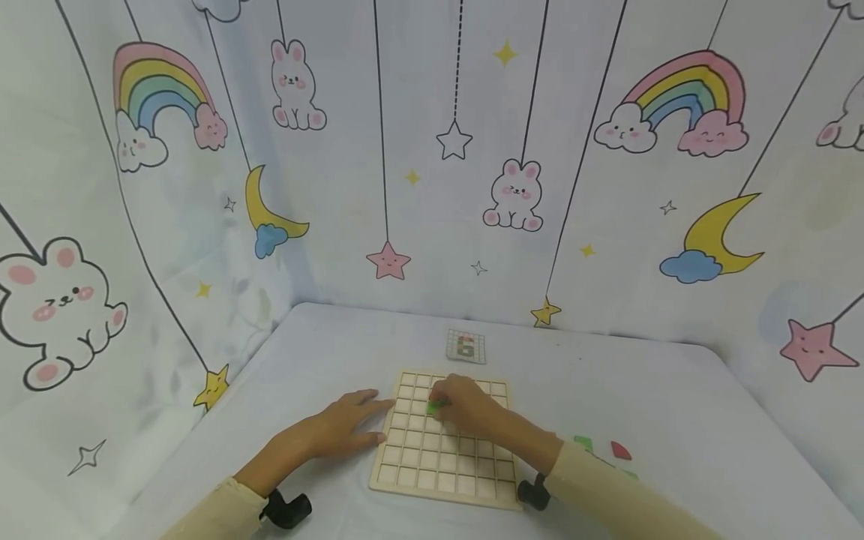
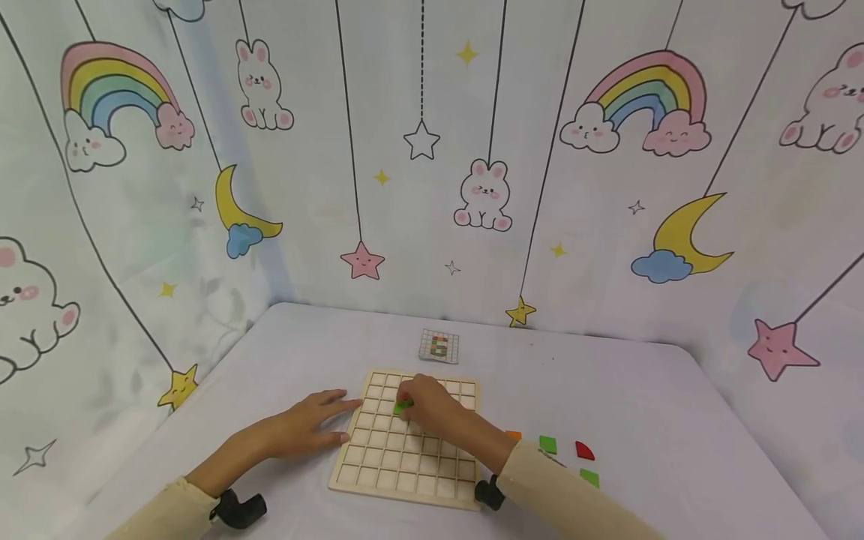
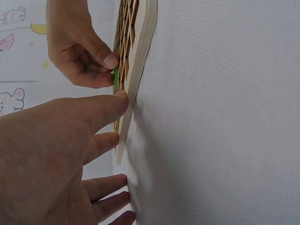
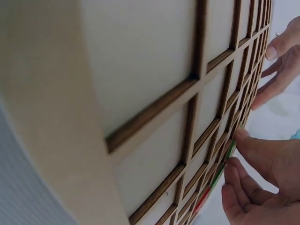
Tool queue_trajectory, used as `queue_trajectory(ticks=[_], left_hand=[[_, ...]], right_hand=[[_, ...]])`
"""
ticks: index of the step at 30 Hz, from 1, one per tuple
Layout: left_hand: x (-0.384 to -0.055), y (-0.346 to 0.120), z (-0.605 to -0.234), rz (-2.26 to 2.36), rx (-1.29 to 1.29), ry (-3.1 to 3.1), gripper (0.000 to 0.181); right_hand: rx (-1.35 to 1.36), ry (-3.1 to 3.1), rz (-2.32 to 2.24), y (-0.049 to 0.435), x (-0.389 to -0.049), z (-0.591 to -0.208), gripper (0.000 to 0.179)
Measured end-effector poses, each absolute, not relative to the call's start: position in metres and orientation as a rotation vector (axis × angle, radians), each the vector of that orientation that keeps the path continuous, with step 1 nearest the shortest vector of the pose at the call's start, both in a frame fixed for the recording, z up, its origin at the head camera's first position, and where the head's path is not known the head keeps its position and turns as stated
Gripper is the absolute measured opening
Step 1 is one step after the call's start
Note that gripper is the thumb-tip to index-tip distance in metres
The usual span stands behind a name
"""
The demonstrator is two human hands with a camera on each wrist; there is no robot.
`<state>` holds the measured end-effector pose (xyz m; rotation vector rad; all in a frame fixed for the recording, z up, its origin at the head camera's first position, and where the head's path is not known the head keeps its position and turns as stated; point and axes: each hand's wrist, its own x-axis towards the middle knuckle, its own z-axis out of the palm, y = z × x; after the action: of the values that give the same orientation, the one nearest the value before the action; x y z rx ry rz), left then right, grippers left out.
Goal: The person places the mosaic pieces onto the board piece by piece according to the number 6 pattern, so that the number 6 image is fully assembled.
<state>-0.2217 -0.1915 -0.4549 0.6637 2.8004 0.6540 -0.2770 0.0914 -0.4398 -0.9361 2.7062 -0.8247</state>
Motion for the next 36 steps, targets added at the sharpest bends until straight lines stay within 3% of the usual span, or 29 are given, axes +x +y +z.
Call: queue_trajectory(ticks=[11, 17, 24, 36], left_hand=[[-0.220, -0.191, -0.454, 0.656, 0.642, 2.811, 0.063], [-0.221, -0.192, -0.455, 0.659, 0.650, 2.812, 0.063], [-0.222, -0.191, -0.456, 0.696, 0.706, 2.784, 0.063], [-0.223, -0.192, -0.456, 0.664, 0.680, 2.794, 0.064]], right_hand=[[-1.050, 2.740, -0.843, 0.106, -0.279, -0.446, 0.015], [-0.896, 2.760, -0.941, 0.131, -0.274, -0.443, 0.010], [-0.579, 2.804, -1.009, 0.186, -0.266, -0.441, 0.017], [-0.376, 2.916, -0.922, 0.303, -0.254, -0.423, 0.040]])
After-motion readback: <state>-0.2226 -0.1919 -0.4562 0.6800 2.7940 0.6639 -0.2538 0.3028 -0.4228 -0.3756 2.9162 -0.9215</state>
